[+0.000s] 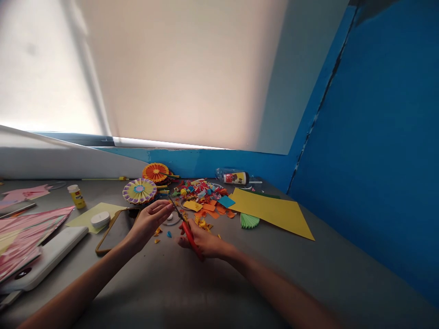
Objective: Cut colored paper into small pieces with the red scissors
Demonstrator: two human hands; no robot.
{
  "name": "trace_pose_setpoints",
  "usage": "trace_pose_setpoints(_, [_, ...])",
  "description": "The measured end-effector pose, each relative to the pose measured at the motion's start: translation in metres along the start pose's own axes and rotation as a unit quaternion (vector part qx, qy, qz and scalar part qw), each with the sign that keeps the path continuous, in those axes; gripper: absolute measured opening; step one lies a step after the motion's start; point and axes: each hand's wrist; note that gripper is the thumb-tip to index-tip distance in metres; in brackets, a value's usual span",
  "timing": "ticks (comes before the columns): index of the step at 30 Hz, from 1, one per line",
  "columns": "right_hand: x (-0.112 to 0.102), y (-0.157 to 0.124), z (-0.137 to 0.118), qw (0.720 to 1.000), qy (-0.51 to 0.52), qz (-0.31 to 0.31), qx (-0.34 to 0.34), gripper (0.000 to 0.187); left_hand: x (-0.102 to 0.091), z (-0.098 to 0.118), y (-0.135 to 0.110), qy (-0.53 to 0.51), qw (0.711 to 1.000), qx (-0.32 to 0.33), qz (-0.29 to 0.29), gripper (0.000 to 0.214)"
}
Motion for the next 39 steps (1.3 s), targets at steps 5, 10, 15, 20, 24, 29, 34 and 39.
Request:
trace_pose_setpoints(5, [0.01,0.003,0.005,0.996,0.075,0.043,-0.02,0.047,0.002,0.0,-0.002,-0.063,0.998,-0.018,-0.017,0.026])
trace_pose_setpoints(10, [0.017,0.007,0.01,0.982,0.177,0.064,-0.027,0.039,0.004,0.001,-0.003,-0.09,0.995,-0.023,-0.034,0.025])
trace_pose_setpoints(15, [0.018,0.007,0.01,0.986,0.136,0.092,-0.026,0.04,0.006,0.004,-0.005,-0.08,0.996,-0.012,-0.032,0.029])
trace_pose_setpoints(20, [0.015,0.004,0.007,0.994,0.067,0.089,-0.018,0.038,0.004,0.005,-0.002,-0.068,0.997,-0.017,-0.019,0.03])
trace_pose_setpoints(24, [0.012,0.002,0.002,0.991,0.12,0.06,-0.002,0.039,0.0,0.005,0.002,-0.041,0.999,-0.023,0.002,0.036])
trace_pose_setpoints(29, [0.008,0.002,-0.001,0.991,0.114,0.07,0.027,0.041,-0.002,0.005,0.002,-0.014,1.0,-0.016,0.013,0.035])
trace_pose_setpoints(34, [0.005,0.002,-0.007,0.986,0.149,0.068,0.029,0.042,-0.004,0.006,0.003,-0.007,0.999,-0.014,0.031,0.04])
trace_pose_setpoints(39, [0.003,0.0,-0.012,0.99,0.116,0.069,0.031,0.045,-0.006,0.006,0.005,-0.019,0.999,-0.018,0.032,0.042])
Point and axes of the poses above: each hand's wrist, its own y-axis towards the middle knuckle, its own x-axis out of the palm, z = x × y, and after that the axes turned 6 degrees about -x, right-handed
